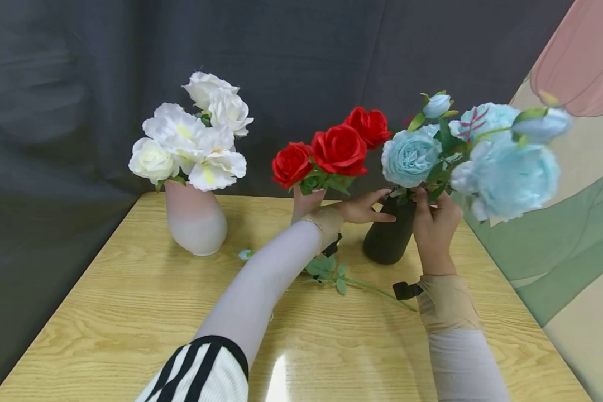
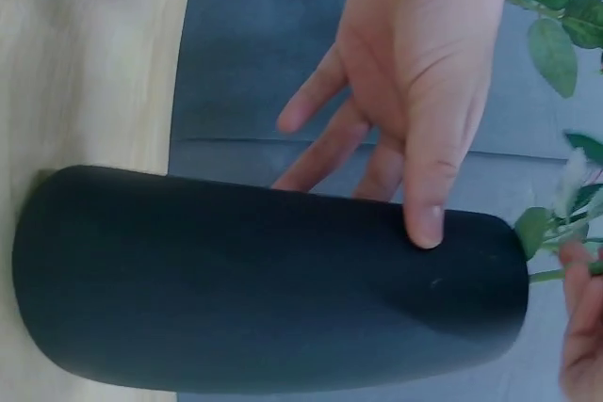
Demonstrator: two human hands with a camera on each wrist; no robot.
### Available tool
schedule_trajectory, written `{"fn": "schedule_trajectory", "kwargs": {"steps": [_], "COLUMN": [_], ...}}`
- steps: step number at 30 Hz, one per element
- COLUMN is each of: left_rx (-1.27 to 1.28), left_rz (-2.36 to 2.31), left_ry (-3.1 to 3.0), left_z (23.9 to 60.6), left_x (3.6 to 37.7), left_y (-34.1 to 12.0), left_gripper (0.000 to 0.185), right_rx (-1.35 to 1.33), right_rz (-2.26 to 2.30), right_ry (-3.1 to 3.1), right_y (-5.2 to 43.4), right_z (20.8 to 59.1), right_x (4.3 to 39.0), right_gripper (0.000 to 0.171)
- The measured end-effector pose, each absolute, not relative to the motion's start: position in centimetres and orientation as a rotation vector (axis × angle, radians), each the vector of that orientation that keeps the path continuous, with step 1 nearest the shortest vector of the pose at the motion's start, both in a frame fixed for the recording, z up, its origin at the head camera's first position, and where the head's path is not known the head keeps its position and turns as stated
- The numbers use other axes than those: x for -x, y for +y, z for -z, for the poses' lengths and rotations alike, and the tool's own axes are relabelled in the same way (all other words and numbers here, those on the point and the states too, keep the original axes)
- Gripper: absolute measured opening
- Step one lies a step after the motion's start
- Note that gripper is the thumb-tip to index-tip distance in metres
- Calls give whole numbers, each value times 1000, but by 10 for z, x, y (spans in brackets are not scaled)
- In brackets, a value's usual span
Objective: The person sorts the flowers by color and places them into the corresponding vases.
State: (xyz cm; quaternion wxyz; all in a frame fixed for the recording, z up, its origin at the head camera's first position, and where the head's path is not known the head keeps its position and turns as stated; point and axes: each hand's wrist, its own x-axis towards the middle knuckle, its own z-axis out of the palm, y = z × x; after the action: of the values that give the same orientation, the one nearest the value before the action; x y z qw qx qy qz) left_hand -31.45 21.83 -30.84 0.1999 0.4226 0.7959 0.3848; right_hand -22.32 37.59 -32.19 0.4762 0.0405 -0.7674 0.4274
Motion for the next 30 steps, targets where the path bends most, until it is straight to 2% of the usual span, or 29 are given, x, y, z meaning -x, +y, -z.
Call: {"fn": "schedule_trajectory", "kwargs": {"steps": [1, 2, 4, 9, 15, 22, 25, 27, 30], "left_rx": [-1179, -1183, -1203, -1208, -1220, -1204, -1204, -1203, -1195], "left_rz": [-1071, -1075, -1086, -1083, -1092, -1091, -1101, -1099, -1103], "left_ry": [2228, 2225, 2219, 2231, 2225, 2225, 2214, 2213, 2215], "left_z": [309, 309, 310, 308, 308, 308, 308, 308, 307], "left_x": [315, 314, 314, 312, 312, 311, 311, 312, 313], "left_y": [218, 217, 216, 216, 216, 216, 216, 216, 215], "left_gripper": [80, 81, 80, 79, 78, 81, 80, 80, 80], "right_rx": [3, 69, 62, -56, -155, -51, 94, 175, 136], "right_rz": [-1172, -1057, -1016, -929, -871, -759, -869, -954, -1041], "right_ry": [-1868, -1938, -1978, -2024, -2056, -2338, -2574, -2695, -2753], "right_y": [361, 351, 345, 352, 352, 359, 363, 366, 371], "right_z": [305, 294, 287, 291, 286, 280, 276, 275, 277], "right_x": [212, 203, 198, 206, 212, 206, 203, 201, 201], "right_gripper": [18, 23, 23, 22, 30, 28, 39, 55, 72]}}
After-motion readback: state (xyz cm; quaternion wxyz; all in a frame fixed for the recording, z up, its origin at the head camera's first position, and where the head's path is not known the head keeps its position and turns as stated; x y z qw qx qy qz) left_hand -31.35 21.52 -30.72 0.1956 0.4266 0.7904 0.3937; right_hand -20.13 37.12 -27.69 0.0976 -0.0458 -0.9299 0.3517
